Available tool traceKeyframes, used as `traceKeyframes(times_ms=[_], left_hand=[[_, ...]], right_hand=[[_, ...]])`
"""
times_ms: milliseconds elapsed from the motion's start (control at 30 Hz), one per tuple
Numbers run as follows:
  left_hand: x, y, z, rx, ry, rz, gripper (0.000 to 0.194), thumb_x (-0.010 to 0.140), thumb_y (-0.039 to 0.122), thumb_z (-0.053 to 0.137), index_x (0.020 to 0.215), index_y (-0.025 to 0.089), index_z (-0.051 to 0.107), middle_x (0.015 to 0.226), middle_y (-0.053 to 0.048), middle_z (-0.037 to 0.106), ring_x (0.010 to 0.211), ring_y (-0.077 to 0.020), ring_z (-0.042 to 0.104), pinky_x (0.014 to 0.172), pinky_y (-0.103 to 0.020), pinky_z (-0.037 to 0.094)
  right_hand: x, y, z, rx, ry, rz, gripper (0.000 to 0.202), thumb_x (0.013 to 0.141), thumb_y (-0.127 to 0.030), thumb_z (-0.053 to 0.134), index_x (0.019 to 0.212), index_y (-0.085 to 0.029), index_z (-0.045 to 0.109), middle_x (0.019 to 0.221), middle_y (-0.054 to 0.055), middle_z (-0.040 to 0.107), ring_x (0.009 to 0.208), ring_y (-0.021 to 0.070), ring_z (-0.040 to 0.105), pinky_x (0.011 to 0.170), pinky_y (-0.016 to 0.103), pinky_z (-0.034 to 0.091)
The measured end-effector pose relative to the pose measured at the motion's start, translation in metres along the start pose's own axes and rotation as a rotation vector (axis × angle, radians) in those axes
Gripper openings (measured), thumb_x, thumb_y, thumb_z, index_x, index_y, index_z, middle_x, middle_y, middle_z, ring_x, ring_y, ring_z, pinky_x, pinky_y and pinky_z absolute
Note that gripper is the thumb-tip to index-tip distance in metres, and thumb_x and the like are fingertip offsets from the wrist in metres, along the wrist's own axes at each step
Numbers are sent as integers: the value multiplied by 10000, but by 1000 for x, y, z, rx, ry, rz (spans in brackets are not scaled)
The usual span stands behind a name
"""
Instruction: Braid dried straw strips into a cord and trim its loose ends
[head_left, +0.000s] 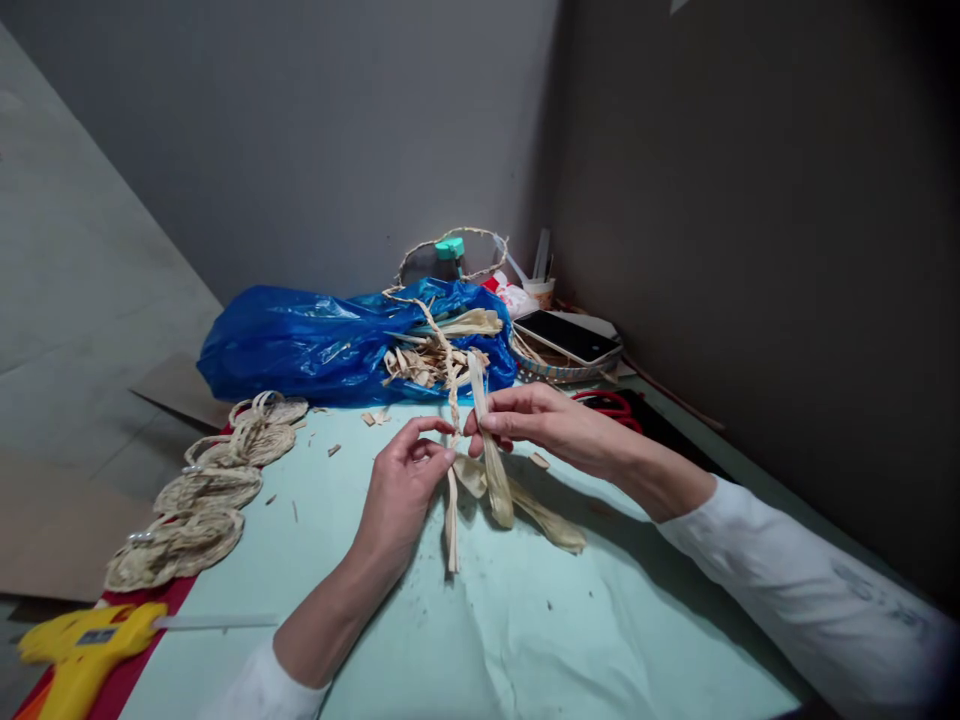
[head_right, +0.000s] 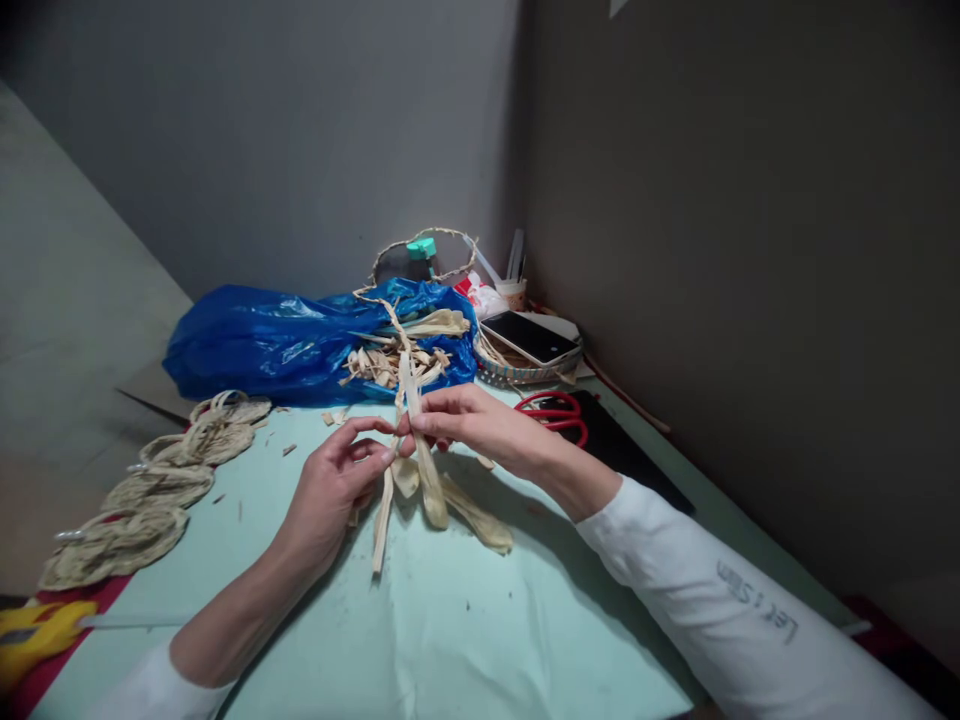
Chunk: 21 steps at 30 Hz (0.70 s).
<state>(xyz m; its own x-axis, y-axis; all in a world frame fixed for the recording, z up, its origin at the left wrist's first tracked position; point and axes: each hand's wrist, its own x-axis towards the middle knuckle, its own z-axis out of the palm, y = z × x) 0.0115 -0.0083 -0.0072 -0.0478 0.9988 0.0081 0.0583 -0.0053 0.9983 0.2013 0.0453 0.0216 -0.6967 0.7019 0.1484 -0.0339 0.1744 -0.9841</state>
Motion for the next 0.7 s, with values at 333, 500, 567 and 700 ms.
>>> traceKeyframes(times_ms=[333, 500, 567, 700], left_hand=[[-3, 5, 5, -26, -68, -120, 289, 692, 333, 729, 888, 124, 760, 444, 69, 404, 434, -61, 223, 444, -239, 159], [-2, 4, 5, -37, -79, -118, 274, 672, 352, 761, 824, 124, 762, 463, 66, 426, 446, -52, 227, 455, -232, 195], [-2, 1, 4, -37, -85, -119, 262, 664, 344, 771, 808, 125, 757, 469, 69, 426, 446, -49, 232, 454, -230, 192], [-2, 0, 2, -14, -78, -98, 182, 696, 304, 738, 760, 134, 737, 464, 70, 417, 439, -49, 242, 447, -232, 181]], right_hand=[[10, 17, 18, -52, 256, -44, 154, 846, -269, 598, 891, -139, 667, 875, 32, 658, 829, 155, 590, 778, 272, 439], [12, 27, 27, -144, 418, -97, 211, 797, -249, 656, 985, -154, 647, 923, 35, 668, 856, 166, 619, 787, 280, 477], [11, 29, 30, -127, 431, -121, 241, 801, -257, 660, 1019, -157, 631, 953, 44, 665, 885, 169, 627, 802, 283, 490], [11, 30, 33, -102, 429, -125, 220, 809, -242, 654, 1014, -165, 626, 953, 43, 668, 893, 161, 635, 816, 278, 498]])
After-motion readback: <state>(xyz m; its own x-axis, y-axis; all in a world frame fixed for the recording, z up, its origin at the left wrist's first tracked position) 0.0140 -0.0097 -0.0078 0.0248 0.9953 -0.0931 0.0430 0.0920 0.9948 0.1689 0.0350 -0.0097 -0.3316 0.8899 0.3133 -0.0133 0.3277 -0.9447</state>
